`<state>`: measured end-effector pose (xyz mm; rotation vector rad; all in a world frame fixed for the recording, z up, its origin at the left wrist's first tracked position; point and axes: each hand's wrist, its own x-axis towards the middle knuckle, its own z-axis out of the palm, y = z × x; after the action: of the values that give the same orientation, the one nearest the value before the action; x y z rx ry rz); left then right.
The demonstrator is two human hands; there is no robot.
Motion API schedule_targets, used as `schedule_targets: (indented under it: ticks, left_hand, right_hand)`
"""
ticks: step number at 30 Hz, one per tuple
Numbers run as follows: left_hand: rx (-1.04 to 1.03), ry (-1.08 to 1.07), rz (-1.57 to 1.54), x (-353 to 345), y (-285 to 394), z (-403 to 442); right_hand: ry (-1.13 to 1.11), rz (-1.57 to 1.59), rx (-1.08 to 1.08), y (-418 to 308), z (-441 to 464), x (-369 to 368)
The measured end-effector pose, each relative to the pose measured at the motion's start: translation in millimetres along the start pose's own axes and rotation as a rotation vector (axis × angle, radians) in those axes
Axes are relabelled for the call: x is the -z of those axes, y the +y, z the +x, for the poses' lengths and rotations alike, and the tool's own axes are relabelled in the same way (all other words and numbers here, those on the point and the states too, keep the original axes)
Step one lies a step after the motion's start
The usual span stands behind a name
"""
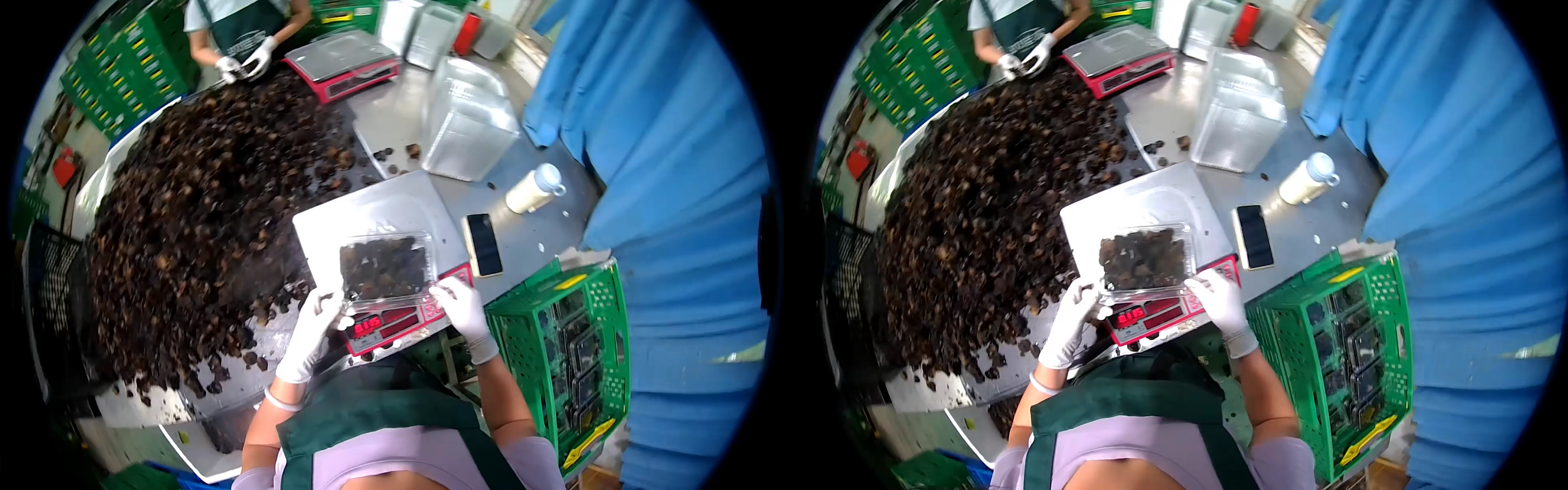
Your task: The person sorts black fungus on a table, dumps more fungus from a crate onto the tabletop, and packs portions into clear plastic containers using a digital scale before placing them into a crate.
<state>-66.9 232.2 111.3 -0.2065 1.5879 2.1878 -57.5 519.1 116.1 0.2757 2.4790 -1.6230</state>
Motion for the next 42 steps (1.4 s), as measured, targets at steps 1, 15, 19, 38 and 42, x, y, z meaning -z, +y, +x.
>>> schedule_targets:
  ticks: [1, 15, 19, 38, 42]
  left_hand:
    - [0.011, 0.005, -0.034, -4, 1, -3]
    - [-0.203, -0.535, 0.336, -102, 29, 9]
    - [-0.204, -0.543, 0.425, -123, 33, 16]
    - [-0.026, -0.118, 0.288, -63, -6, -41]
    - [-0.034, 0.125, 0.178, -31, -29, -80]
  right_hand:
    - [-0.114, 0.337, -0.028, 4, -3, -1]
    - [0.579, 0.685, 0.313, -11, -92, 106]
    - [1.024, 0.343, 0.297, 18, -156, 209]
    - [0.616, -0.768, 0.548, -69, 181, 223]
    - [0.327, -1.111, 0.533, -86, 255, 182]
